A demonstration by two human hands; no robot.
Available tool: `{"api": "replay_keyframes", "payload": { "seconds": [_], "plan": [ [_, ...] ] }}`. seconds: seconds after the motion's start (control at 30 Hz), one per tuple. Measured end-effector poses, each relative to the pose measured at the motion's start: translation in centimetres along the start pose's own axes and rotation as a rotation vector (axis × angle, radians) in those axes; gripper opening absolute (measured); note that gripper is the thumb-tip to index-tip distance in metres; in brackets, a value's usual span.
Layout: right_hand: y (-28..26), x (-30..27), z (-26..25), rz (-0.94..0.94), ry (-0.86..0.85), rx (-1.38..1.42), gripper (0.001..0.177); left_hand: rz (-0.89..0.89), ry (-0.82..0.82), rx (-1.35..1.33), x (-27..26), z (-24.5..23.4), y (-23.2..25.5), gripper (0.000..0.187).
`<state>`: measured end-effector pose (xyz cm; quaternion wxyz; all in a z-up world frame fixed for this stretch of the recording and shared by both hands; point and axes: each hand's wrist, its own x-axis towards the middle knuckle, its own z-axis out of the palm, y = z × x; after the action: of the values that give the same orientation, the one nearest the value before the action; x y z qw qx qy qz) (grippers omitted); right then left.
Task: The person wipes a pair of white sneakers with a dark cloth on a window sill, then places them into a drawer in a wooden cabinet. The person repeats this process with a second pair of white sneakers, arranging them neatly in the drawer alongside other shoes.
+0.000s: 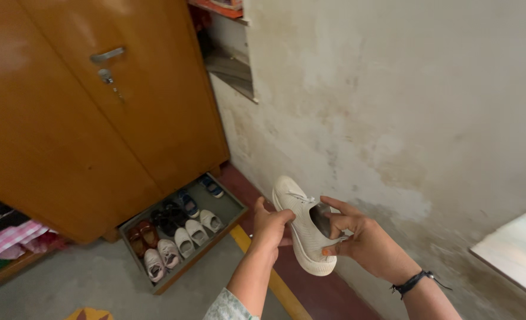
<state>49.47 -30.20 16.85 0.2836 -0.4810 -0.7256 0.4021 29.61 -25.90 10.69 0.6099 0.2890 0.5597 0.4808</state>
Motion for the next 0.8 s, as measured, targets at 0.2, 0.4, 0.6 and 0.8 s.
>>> {"api": "replay_keyframes", "payload": {
  "seconds": [0.2, 0.4, 0.6, 0.8],
  "plan": [
    [-4.2, 5.8, 4.3, 0.068, -0.039, -0.131, 0.029, 0.004, 0.032, 0.080, 2.8, -4.7, 3.6, 0.115],
    [-5.6, 11.3, 7.2, 0.020, -0.085, -0.130, 0.024, 0.030, 0.027, 0.013, 6.2, -9.8, 6.1, 0.126],
    [-6.7, 15.8, 11.2, -0.143, -0.158, -0.203, 0.026, 0.042, -0.026, 0.116, 7.6, -13.0, 7.7, 0.115],
    [-7.2, 20.6, 12.5, -0.071, -0.229, -0.167, 0.018, 0.155, 0.074, -0.024, 13.3, -16.1, 6.3, 0.113]
  ]
}}
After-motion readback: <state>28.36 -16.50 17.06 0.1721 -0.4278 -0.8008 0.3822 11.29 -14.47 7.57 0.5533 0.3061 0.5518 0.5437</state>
